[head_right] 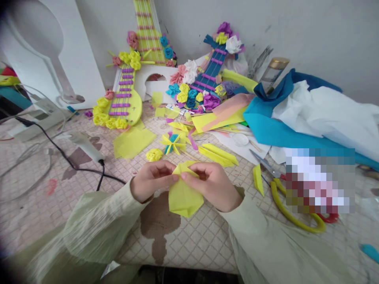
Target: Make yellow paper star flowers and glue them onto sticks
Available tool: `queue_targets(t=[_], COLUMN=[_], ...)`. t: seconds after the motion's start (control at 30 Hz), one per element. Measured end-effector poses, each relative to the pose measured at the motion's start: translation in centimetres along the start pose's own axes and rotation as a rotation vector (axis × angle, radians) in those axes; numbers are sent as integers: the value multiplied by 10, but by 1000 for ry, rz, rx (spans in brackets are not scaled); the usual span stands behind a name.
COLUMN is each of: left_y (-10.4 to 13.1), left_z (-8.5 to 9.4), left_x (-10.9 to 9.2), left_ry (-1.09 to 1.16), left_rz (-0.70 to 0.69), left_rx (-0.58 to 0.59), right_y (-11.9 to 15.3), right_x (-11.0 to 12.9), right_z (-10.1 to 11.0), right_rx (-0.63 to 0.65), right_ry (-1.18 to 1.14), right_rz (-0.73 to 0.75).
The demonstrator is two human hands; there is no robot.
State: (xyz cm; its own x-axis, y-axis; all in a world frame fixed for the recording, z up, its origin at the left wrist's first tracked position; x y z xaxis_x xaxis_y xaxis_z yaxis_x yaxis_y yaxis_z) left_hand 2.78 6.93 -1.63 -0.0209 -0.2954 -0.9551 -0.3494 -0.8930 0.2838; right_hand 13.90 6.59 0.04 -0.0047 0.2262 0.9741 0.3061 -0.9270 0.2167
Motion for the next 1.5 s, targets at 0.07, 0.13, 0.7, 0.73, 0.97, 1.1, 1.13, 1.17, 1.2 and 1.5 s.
queue_targets(t=[0.07, 0.13, 0.7, 0.73, 0.97, 1.1, 1.13, 1.17, 1.2, 1.5], left_y=[0, 0, 0, 1, 3, 4, 4, 4, 4, 3], left_z=[0, 0, 6, 6, 6, 6, 6, 5, 5, 3], left_x=[0, -2, -12, -13, -18, -19, -19, -18, -18, -16], left_ry=[-3, -7, -274, -301, -436, -478, -488, -494, -498, -420], left_rz=[2, -4, -160, -175, -239, -273, -278, -281, -280, -257], left_rx=[-1, 0, -83, -88, -116, -120, -117, -112, -107, -79], right_y=[0, 0, 0, 0, 0, -1, -1, -1, -1, -1], right_x=[-1, -2, -2, -2, -4, -4, -4, -5, -5, -7], right_z=[0, 0, -9, -9, -10, -10, -10, -9, -10, -11], right_rx=[2, 0, 89, 96, 114, 110, 109, 110, 113, 120], right_ry=[22, 49, 38, 45, 83, 113, 118, 120, 121, 122], right_rz=[1, 0, -14, -11, -21, -18, -18, -20, -23, -54])
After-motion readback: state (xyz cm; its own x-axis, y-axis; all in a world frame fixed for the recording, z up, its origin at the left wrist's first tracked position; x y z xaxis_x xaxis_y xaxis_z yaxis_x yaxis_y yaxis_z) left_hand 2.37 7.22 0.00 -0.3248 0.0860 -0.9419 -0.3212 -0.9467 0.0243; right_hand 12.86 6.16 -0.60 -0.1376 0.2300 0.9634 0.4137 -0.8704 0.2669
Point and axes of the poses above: each hand's wrist, its own y-axis away from the middle knuckle, its own z-axis out of the back of the hand, x = y × z, the point moved 8 cm from there along -y, towards the middle knuckle, and after that the axes turned 12 degrees about -y, right-handed, at the moved point
